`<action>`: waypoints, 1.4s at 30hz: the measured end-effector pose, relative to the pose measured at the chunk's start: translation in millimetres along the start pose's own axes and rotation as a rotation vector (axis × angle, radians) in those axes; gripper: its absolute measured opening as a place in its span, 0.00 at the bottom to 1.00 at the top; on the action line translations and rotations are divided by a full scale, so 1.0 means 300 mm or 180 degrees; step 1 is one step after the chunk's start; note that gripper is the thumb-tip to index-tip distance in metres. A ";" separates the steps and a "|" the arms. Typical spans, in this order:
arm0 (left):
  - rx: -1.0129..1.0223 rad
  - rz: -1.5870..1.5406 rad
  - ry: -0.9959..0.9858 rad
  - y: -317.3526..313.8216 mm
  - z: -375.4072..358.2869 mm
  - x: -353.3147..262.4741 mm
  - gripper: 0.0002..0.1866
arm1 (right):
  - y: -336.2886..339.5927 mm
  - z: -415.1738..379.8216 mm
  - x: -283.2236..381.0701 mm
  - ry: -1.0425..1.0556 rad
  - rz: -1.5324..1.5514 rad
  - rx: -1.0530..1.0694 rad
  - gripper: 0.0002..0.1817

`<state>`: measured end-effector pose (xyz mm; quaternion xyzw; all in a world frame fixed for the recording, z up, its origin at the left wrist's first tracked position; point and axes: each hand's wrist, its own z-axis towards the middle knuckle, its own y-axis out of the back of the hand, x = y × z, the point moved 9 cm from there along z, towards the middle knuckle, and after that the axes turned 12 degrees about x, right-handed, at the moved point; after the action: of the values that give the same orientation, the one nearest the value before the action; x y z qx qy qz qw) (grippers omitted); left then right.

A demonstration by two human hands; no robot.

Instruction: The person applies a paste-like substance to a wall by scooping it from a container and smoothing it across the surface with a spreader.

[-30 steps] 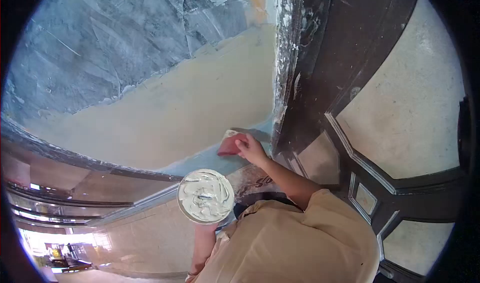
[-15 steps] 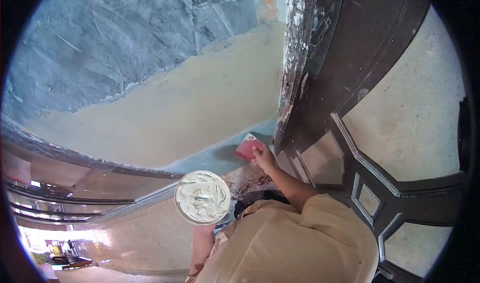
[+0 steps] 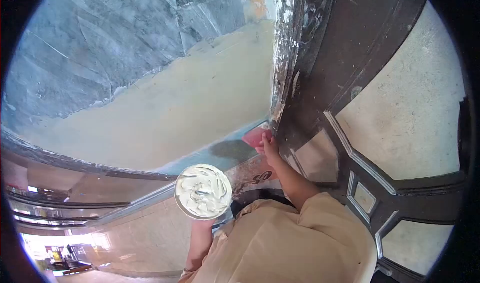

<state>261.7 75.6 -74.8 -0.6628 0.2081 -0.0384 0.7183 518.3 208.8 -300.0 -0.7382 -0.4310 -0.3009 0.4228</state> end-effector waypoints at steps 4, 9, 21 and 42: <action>-0.0317 0.0236 0.0011 0.058 -0.002 -0.007 0.34 | -0.077 0.068 0.153 0.0373 0.0115 0.0254 0.25; -0.0526 -0.0115 -0.0026 0.075 0.038 0.026 0.36 | -0.065 0.112 0.152 0.0169 -0.0339 0.0310 0.23; 0.0110 -0.0390 -0.0011 0.019 0.005 0.055 0.33 | -0.031 -0.170 0.179 0.0321 -0.1465 0.1711 0.11; 0.0785 -0.0648 -0.0603 -0.201 0.053 -0.111 0.41 | -0.879 -0.983 0.963 0.3365 -0.4748 0.2851 0.08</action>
<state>250.1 94.3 -7.7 -0.5880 0.0651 -0.0735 0.8029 389.0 130.2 165.9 0.1723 -0.6125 -0.5865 0.5013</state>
